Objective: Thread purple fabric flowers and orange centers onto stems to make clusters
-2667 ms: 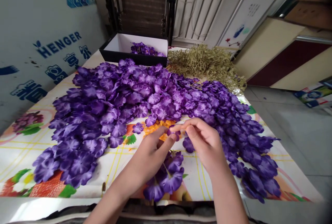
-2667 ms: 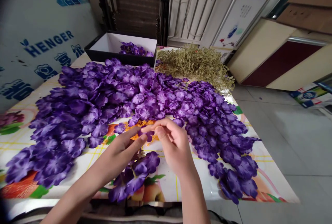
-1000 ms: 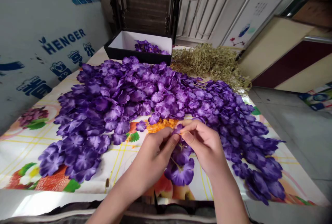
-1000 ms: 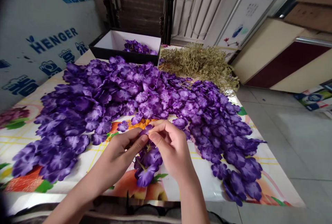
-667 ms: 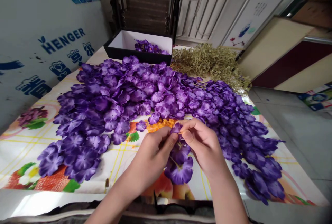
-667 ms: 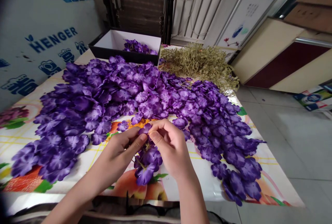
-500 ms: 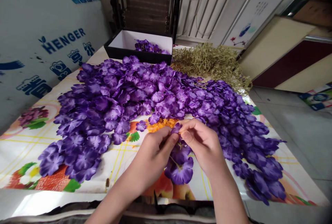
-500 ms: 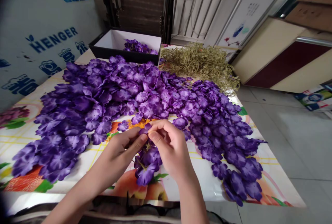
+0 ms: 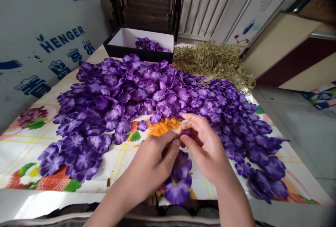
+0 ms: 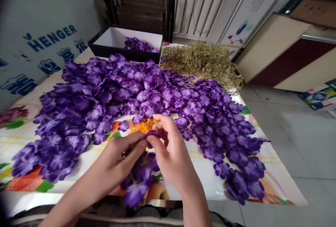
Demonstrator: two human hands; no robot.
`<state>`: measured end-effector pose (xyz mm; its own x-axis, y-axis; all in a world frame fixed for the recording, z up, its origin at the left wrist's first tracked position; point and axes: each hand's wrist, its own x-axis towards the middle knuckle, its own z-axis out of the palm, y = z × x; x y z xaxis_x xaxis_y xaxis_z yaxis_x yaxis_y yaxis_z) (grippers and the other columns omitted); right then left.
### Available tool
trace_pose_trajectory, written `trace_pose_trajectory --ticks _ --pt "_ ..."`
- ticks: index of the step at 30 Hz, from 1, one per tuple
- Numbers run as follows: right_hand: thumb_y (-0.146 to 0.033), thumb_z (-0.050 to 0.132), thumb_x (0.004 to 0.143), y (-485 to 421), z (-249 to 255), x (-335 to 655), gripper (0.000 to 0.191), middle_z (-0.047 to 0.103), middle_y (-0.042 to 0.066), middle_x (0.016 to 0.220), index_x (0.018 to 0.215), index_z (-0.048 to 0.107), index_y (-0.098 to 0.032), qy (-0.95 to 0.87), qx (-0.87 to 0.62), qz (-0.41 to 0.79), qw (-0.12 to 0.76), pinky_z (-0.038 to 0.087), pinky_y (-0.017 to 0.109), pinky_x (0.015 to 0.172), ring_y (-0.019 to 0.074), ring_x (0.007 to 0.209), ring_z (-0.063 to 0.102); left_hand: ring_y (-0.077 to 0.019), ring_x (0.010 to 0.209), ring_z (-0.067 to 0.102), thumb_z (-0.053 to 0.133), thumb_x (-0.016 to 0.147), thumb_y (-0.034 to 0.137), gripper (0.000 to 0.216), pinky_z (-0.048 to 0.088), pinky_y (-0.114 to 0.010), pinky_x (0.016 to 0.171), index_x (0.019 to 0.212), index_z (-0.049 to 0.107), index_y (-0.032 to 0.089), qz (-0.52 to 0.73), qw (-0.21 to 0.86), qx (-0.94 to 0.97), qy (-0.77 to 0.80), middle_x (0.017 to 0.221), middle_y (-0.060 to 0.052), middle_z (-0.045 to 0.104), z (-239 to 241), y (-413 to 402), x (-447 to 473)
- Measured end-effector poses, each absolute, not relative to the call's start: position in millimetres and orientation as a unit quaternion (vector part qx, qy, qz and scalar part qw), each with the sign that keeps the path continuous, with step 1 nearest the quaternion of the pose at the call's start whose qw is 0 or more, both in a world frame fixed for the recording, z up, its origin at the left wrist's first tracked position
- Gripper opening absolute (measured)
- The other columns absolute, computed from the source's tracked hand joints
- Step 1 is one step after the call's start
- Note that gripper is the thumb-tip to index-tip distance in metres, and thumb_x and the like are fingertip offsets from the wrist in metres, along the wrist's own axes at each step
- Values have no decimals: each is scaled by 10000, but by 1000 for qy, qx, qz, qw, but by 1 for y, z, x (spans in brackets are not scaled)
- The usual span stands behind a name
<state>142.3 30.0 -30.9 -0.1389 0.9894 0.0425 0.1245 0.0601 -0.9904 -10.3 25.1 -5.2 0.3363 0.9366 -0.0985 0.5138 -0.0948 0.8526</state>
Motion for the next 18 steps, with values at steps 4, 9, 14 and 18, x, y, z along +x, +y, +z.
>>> trace_pose_trajectory --ticks 4,9,14,18 --pt "-206 528 877 36 -34 153 97 597 4 817 910 618 -219 -570 -504 478 439 419 272 657 153 736 558 -129 491 459 342 943 352 381 284 -232 478 701 584 182 122 378 708 584 529 34 465 1 25 -19" --pt "-238 514 891 40 -44 159 99 559 -30 681 825 585 -222 -524 -462 536 473 382 250 594 131 641 538 -317 709 697 416 894 228 274 457 -367 619 1014 658 175 -87 226 756 609 785 -117 730 -16 22 -3" --pt "-284 583 872 35 -46 164 99 574 -44 627 810 603 -209 -482 -444 592 469 419 242 573 109 560 540 -376 836 710 475 864 178 399 507 -429 680 1242 549 71 -103 221 768 592 936 -220 736 -33 19 16" --pt "-263 622 849 33 -47 172 79 621 -25 608 859 650 -190 -463 -461 585 480 469 264 619 126 593 593 -339 796 711 445 852 147 296 488 -370 643 1070 637 91 -76 225 777 583 889 -207 740 -35 21 17"
